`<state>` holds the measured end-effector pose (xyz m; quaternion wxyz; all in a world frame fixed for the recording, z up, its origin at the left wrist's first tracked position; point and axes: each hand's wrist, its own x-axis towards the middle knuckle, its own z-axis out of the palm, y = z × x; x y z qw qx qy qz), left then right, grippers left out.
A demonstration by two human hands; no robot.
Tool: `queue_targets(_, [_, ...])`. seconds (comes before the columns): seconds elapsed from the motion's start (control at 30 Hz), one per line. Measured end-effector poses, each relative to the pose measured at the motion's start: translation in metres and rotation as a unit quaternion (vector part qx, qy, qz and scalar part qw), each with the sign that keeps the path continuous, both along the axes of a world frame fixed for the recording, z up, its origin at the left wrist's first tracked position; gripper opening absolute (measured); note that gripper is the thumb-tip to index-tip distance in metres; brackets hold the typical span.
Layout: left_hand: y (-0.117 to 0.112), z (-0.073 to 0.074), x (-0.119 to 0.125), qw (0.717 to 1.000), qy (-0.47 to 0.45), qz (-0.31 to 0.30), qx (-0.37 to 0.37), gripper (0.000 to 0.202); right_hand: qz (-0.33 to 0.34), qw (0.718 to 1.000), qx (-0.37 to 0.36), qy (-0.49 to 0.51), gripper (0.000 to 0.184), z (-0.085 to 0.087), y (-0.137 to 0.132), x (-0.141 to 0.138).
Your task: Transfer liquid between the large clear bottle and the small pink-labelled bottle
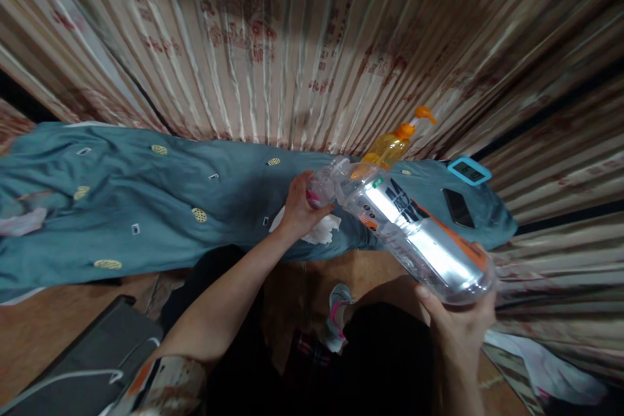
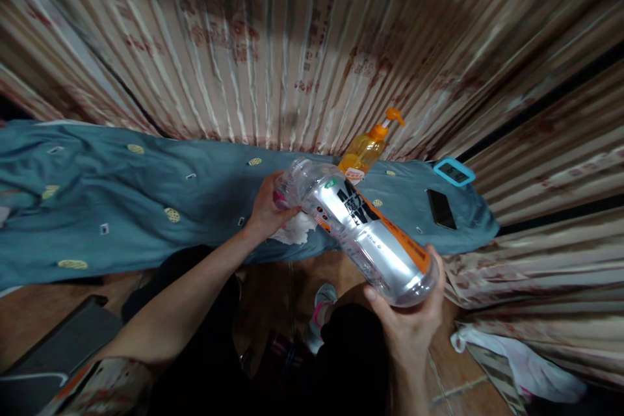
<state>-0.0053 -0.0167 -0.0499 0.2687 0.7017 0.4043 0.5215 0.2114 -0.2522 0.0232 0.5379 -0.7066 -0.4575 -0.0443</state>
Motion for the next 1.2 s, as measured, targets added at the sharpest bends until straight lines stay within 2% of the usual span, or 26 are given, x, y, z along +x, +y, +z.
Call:
queue_targets(0.17, [-0.002, 0.002, 0.0, 1.0, 0.002, 0.005, -0.013, 0.088, 0.001, 1.0, -0.001, 0.01, 0.128, -0.004, 0.001, 0.001])
queue_targets(0.33, [-0.002, 0.003, 0.0, 1.0, 0.005, 0.007, -0.014, 0.087, 0.001, 1.0, -0.007, 0.005, 0.122, -0.004, 0.002, 0.004])
queue_targets(0.7, [-0.003, 0.007, -0.003, 1.0, 0.011, 0.003, -0.014, 0.084, 0.053, 0.998, 0.005, 0.029, 0.125, 0.004, 0.008, 0.016])
queue_targets(0.83, [-0.003, 0.008, -0.003, 1.0, 0.013, 0.011, -0.015, 0.085, 0.054, 0.998, 0.003, 0.016, 0.12, 0.006, 0.011, 0.019])
queue_targets(0.97, [-0.003, 0.007, -0.003, 1.0, 0.015, 0.013, -0.014, 0.084, 0.063, 0.998, 0.009, 0.019, 0.115, 0.007, 0.013, 0.019])
queue_targets(1.2, [-0.002, 0.006, -0.004, 1.0, 0.005, 0.011, -0.014, 0.086, 0.072, 0.997, 0.009, 0.034, 0.117, 0.007, 0.014, 0.017])
